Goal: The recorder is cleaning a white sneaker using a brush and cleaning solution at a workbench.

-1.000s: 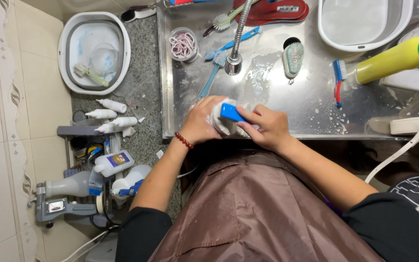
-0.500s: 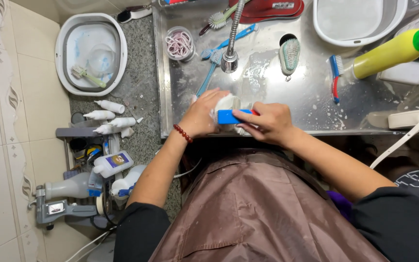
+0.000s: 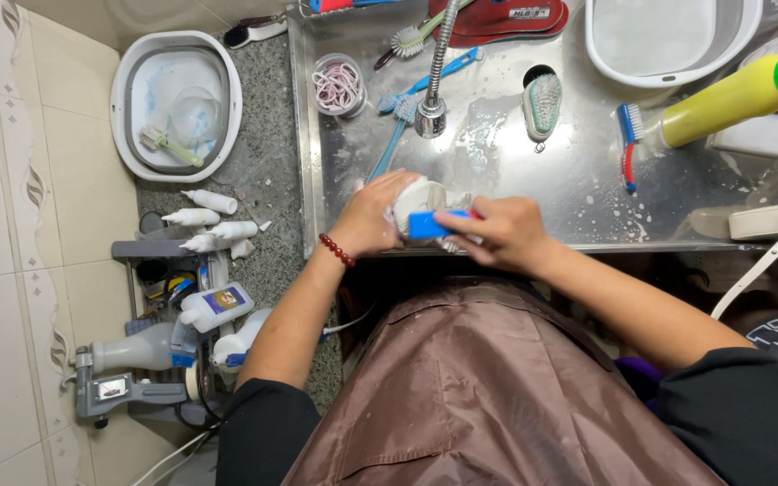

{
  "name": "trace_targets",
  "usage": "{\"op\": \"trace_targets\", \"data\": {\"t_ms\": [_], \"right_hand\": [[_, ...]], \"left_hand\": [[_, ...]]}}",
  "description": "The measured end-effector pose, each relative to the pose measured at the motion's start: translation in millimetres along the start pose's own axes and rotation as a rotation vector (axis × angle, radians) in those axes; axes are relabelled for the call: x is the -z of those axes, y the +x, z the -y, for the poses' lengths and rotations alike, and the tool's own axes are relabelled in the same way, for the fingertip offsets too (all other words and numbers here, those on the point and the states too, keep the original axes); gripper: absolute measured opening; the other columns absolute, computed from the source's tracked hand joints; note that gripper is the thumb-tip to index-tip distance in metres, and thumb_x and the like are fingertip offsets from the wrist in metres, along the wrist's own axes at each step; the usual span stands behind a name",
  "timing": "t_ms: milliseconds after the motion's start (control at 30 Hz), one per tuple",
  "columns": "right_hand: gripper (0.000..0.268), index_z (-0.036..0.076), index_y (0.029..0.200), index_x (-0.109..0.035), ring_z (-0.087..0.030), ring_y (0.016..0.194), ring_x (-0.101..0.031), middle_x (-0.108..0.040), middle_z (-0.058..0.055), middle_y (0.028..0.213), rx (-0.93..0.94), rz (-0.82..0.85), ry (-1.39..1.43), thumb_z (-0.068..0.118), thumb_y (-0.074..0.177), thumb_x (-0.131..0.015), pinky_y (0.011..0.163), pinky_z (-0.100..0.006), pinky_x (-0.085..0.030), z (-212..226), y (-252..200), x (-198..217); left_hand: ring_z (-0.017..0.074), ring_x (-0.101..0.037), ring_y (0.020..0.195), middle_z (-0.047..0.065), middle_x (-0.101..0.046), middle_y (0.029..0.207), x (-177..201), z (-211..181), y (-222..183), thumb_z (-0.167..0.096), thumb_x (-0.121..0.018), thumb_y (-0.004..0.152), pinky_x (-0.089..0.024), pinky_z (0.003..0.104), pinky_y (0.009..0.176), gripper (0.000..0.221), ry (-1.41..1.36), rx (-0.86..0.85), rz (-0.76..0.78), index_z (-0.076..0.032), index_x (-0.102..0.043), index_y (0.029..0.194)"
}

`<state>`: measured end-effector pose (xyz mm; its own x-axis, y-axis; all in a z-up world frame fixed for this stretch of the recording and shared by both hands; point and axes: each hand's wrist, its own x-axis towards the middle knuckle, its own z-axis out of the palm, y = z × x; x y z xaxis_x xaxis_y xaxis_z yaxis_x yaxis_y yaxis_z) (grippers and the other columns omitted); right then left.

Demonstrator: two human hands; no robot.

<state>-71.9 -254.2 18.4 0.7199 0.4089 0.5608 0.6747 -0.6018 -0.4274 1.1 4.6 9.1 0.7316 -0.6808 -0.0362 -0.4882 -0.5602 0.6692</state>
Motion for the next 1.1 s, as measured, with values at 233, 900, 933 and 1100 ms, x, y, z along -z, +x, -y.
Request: {"op": "trace_targets", "data": {"t_ms": [233,900,933,1100], "right_hand": [[0.037,0.03,0.125,-0.076,-0.022,0.051,-0.053,-0.053,-0.002,0.069,-0.091,-0.05,-0.031,0.035,0.089,-0.081,0.046,-0.037,-0.039,-15.9,-3.3,-10.0],[0.041,0.033,0.128,-0.073,-0.023,0.055,-0.055,-0.053,-0.004,0.072,-0.164,-0.017,-0.05,0.037,0.089,-0.08,0.049,-0.038,-0.041,-12.5,0.5,16.5],[0.041,0.033,0.128,-0.073,-0.023,0.055,-0.055,-0.053,-0.004,0.072,-0.173,-0.014,-0.046,0.037,0.089,-0.08,0.049,-0.038,-0.041,-16.6,-3.9,22.0],[0.039,0.038,0.123,-0.074,-0.025,0.051,-0.053,-0.052,-0.002,0.067,-0.132,0.154,-0.134,0.04,0.084,-0.08,0.047,-0.039,-0.04,-31.9,5.3,55.0]], "left_hand": [[0.0376,-0.053,0.135,0.02,-0.062,0.138,1.4,3.9,1.7,-0.022,-0.099,0.058,-0.039,0.047,0.108,0.091,0.057,0.021,-0.048,-0.004,-0.058,0.138],[0.0305,-0.06,0.129,0.004,-0.067,0.135,-0.1,-25.5,16.1,-0.024,-0.091,0.062,-0.049,0.042,0.108,0.078,0.021,-0.034,0.022,-0.016,-0.062,0.135],[0.0305,-0.06,0.129,0.004,-0.067,0.135,-2.4,-29.5,12.0,-0.024,-0.091,0.062,-0.049,0.042,0.108,0.078,0.017,-0.03,0.031,-0.016,-0.062,0.135],[0.0271,-0.053,0.132,-0.001,-0.065,0.138,-0.1,-42.2,32.1,-0.029,-0.093,0.054,-0.039,0.049,0.102,0.091,-0.001,0.026,0.178,-0.023,-0.06,0.139]]}}
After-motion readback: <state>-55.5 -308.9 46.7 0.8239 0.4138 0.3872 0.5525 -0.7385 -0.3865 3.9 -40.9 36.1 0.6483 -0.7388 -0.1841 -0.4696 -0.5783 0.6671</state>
